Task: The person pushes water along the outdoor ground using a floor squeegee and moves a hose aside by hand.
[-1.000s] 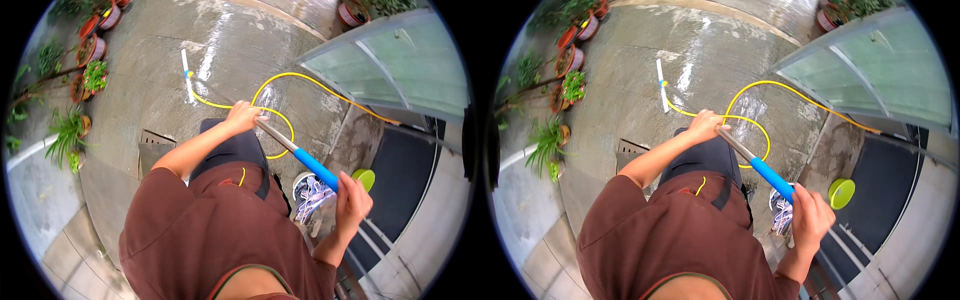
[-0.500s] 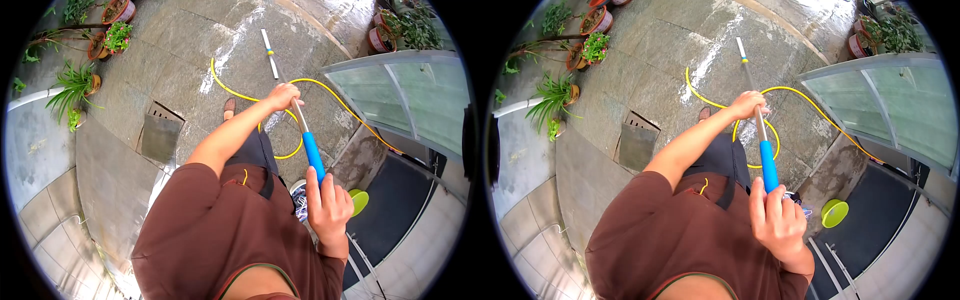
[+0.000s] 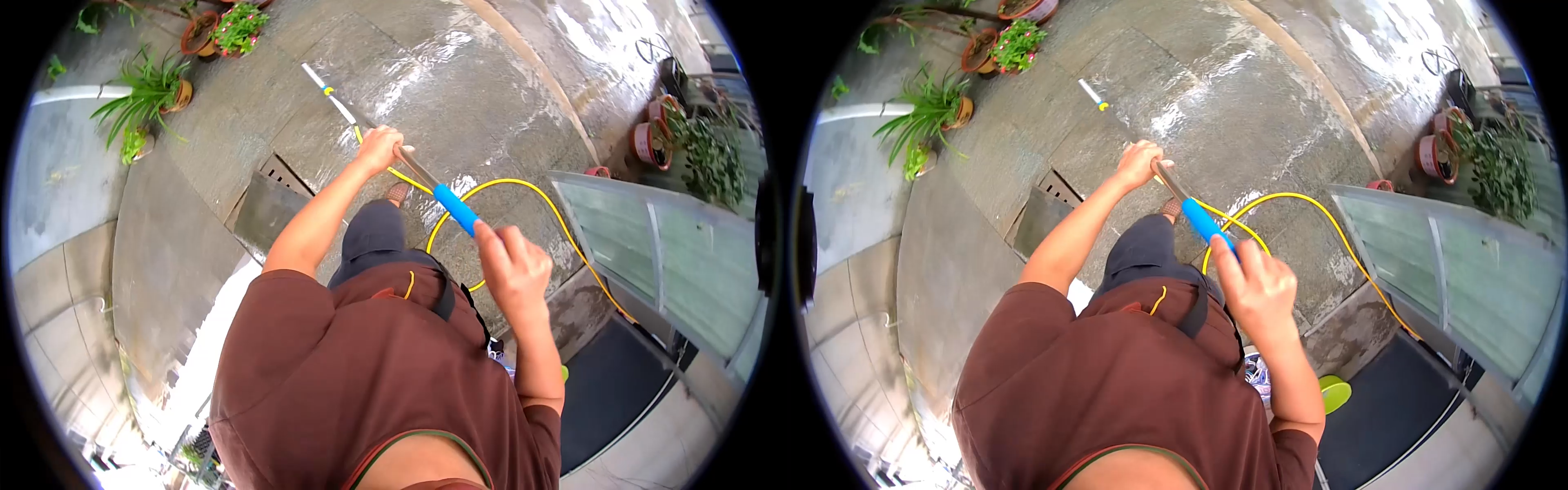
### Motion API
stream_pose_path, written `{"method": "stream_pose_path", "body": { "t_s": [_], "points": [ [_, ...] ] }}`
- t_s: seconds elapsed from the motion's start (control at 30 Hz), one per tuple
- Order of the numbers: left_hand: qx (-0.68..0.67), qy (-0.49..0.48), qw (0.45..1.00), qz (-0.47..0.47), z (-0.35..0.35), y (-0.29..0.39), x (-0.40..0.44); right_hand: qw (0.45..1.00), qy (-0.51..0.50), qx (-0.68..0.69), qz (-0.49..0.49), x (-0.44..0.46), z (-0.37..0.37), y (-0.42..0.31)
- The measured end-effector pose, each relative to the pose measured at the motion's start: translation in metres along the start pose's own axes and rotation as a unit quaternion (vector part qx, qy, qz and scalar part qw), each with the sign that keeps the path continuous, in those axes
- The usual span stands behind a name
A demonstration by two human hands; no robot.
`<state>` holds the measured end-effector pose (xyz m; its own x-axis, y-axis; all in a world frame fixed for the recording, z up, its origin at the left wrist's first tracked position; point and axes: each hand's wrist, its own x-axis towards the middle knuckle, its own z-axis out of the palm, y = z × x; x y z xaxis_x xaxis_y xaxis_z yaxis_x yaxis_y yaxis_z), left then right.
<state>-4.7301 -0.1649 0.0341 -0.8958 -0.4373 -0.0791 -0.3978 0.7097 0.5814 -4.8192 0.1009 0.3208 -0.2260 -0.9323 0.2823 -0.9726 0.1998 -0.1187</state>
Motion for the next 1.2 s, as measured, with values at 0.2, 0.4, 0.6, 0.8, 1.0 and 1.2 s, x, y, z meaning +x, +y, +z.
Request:
{"method": "stream_pose_path", "body": {
  "t_s": [0.2,0.4,0.6,0.8,1.0,1.2],
  "points": [
    [0.018,0.026,0.994,-0.101,-0.011,-0.052,-0.068,0.986,-0.122,0.092,0.063,0.062,0.019,0.013],
    [0.029,-0.048,0.990,-0.133,0.013,-0.091,-0.049,0.965,-0.206,0.123,0.103,0.101,0.054,0.032],
    [-0.047,0.046,0.997,-0.028,0.018,-0.013,0.072,0.963,-0.166,0.043,0.208,0.136,-0.022,0.063],
    [-0.103,0.153,0.983,0.007,0.008,0.009,0.175,0.981,-0.112,-0.015,0.157,0.155,-0.026,0.083],
    [-0.036,0.114,0.992,-0.036,-0.026,-0.018,0.146,0.982,-0.130,0.048,0.128,0.167,-0.014,0.091],
    [0.035,0.042,0.987,-0.151,-0.028,-0.086,0.030,0.968,-0.170,0.173,0.067,0.164,0.045,0.064]
  ]
}}
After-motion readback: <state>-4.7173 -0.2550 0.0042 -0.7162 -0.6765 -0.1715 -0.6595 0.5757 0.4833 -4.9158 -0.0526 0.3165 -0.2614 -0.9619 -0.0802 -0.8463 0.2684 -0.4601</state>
